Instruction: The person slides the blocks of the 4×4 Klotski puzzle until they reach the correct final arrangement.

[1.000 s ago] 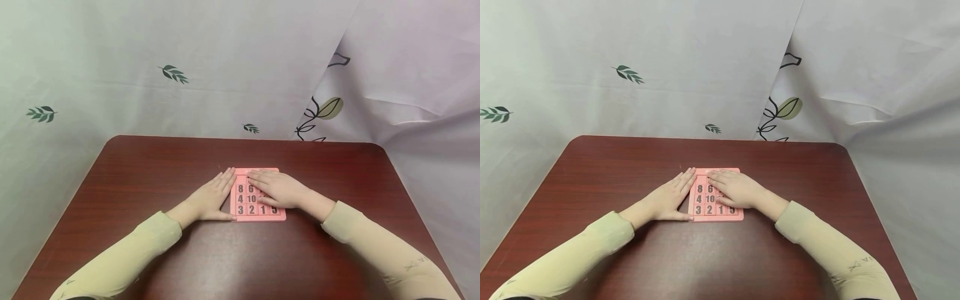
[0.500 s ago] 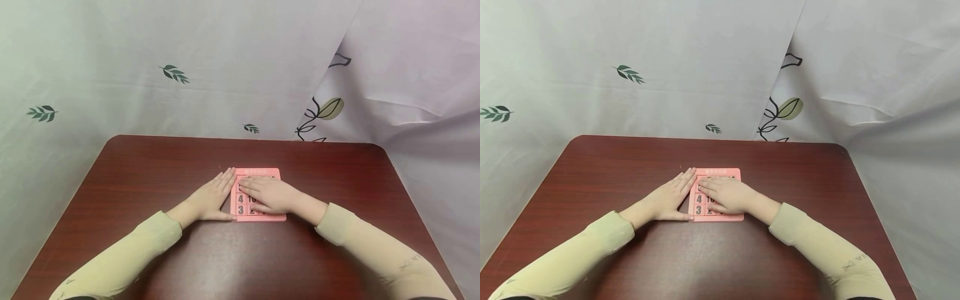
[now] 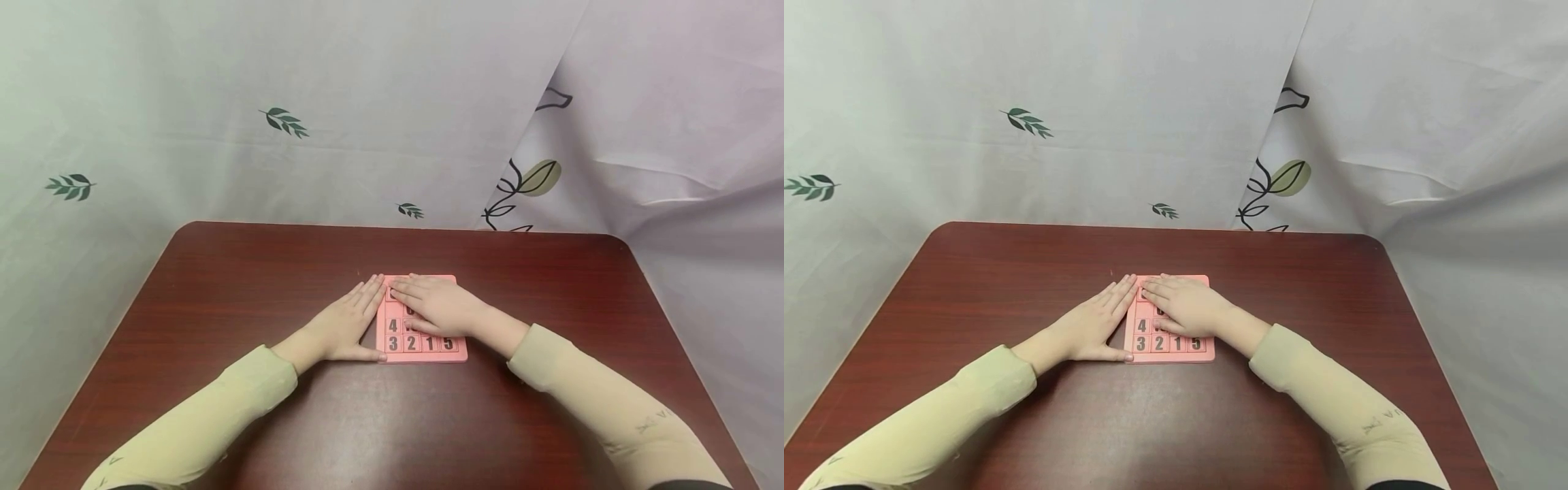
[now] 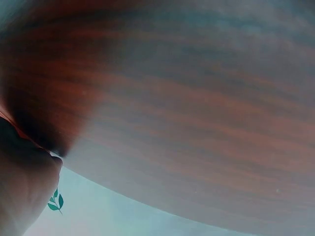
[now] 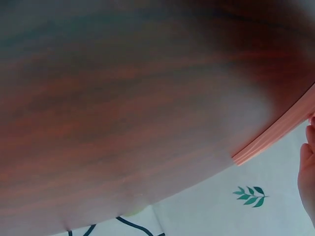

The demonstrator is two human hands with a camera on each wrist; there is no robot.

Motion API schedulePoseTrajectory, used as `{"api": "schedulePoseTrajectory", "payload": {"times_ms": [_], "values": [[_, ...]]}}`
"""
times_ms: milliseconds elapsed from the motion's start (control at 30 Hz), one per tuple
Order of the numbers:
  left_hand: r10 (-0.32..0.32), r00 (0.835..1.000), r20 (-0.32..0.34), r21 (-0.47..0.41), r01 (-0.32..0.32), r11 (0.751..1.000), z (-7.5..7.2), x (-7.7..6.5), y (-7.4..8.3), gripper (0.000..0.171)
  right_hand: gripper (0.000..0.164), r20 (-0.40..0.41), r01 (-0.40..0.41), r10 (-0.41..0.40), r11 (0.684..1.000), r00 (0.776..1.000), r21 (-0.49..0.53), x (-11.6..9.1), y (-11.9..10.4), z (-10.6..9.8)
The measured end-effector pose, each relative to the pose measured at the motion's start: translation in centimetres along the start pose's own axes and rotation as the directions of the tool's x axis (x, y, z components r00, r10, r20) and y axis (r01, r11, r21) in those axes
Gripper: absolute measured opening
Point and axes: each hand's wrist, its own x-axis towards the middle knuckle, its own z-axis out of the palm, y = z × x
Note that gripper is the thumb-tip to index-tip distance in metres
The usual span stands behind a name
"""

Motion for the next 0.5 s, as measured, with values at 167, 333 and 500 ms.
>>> {"api": "schedulePoseTrajectory", "payload": {"times_ms": [167,333,500], "values": [[0.002,1.000,0.004,-0.004,-0.002,1.000,0.1,0.0,0.0,0.128,0.067,-0.027,0.058,-0.059,0.998,0.998,-0.008,-1.2,-0.9,0.1],[0.001,1.000,0.007,0.004,-0.001,1.000,-0.1,-0.1,0.1,0.128,0.066,-0.048,0.151,-0.152,0.988,0.987,-0.021,-2.5,-2.3,0.4],[0.005,1.000,-0.006,0.005,-0.005,1.000,-0.2,-0.1,0.1,0.128,0.065,-0.081,0.220,-0.230,0.969,0.970,-0.111,-3.0,-3.1,0.5]]}}
